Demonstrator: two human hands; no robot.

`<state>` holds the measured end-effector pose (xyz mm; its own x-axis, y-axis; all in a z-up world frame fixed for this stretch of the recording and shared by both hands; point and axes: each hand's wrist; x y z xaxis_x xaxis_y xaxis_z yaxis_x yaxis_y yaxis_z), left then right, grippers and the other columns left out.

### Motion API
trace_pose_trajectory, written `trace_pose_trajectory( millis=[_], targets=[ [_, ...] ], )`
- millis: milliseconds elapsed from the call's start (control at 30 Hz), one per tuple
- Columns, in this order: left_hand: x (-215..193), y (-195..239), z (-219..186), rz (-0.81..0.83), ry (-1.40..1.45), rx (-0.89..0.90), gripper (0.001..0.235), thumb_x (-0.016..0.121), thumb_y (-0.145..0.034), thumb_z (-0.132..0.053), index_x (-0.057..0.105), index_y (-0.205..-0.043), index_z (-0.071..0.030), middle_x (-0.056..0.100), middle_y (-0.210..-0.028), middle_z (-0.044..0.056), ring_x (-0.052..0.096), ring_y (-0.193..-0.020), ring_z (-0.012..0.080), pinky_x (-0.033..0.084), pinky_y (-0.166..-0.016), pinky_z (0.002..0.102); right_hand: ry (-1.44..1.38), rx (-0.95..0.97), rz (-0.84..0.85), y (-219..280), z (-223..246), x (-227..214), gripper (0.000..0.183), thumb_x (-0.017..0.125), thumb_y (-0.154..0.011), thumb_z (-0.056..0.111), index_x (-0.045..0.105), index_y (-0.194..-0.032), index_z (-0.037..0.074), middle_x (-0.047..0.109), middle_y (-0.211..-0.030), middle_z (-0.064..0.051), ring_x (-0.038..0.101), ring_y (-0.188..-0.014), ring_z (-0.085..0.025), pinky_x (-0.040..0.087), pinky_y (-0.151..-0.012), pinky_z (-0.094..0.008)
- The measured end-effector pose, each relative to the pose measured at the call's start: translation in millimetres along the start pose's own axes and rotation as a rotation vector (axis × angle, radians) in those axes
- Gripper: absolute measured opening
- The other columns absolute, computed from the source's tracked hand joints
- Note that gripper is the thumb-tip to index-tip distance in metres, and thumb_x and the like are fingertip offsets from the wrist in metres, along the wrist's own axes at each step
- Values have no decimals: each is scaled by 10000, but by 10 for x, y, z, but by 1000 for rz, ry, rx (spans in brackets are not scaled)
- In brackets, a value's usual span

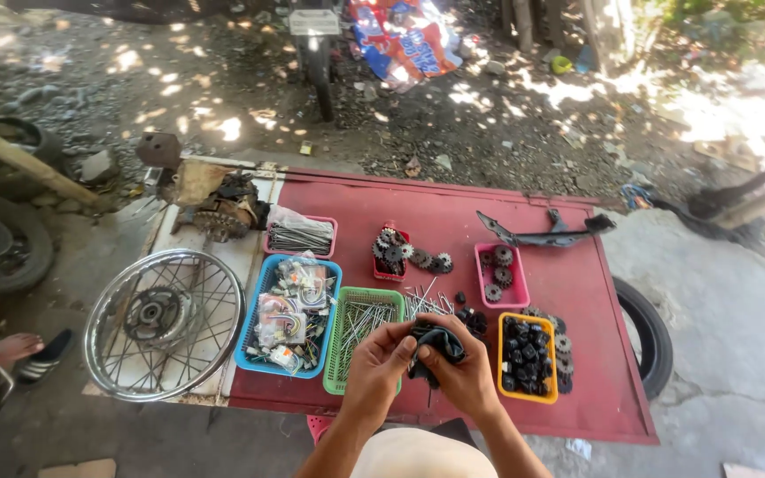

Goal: The person sorts small black bicycle parts, likely freewheel cogs, on a red table. They pick up the parts from a pile, handle them with both hands, and place them into a yellow basket. The table also contains other bicycle components like spokes and gears in various containers.

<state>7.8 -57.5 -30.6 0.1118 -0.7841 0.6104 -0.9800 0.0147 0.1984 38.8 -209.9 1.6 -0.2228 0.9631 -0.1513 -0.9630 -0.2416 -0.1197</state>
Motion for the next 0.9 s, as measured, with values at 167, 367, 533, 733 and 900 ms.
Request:
trace_pose_trajectory(
  millis=[167,367,533,733,900],
  targets=[
    [216,25,134,-50,-33,24,304,736,-910,-15,676,-1189,89,709,-1005,138,611,-865,145,495,-781,263,-45,-33,75,-84,-35,-318,316,698,-934,237,737,-1191,57,708,-963,-50,613,-781,-143,516,-693,-280],
    [385,88,300,-261,-28,78,333,714,-892,30,679,-1216,100,736,-1049,168,625,-869,171,500,-790,277,-161,113,107,-84,-60,-595,185,585,-979,82,672,-1132,26,643,-824,-54,567,-647,-135,502,-566,-272],
    [283,127,347,-292,-28,52,300,663,-928,53,678,-1226,84,735,-1057,151,599,-828,140,457,-677,242,-118,120,253,-91,-38,-463,435,720,-881,80,606,-1300,56,741,-960,-62,651,-777,-132,576,-660,-274],
    [64,45,122,-181,-95,67,326,646,-954,9,654,-1270,91,731,-1058,159,629,-873,157,511,-784,268,-121,72,154,-181,29,-177,268,652,-908,81,752,-1154,46,729,-899,-56,601,-722,-136,528,-653,-270],
    [-229,-69,-99,-61,-10,-24,280,566,-1011,-1,612,-1281,59,676,-1021,146,596,-845,149,490,-737,257,-172,141,87,-110,5,105,411,747,-854,56,705,-1262,32,745,-1032,-69,658,-809,-152,566,-704,-276]
  ],
)
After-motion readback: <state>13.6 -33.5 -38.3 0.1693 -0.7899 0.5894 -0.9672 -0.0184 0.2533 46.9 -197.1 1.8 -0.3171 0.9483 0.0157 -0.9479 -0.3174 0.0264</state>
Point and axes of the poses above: each hand's wrist, its own y-axis away from the middle knuckle, its own x-axis out of the palm, z = x × y
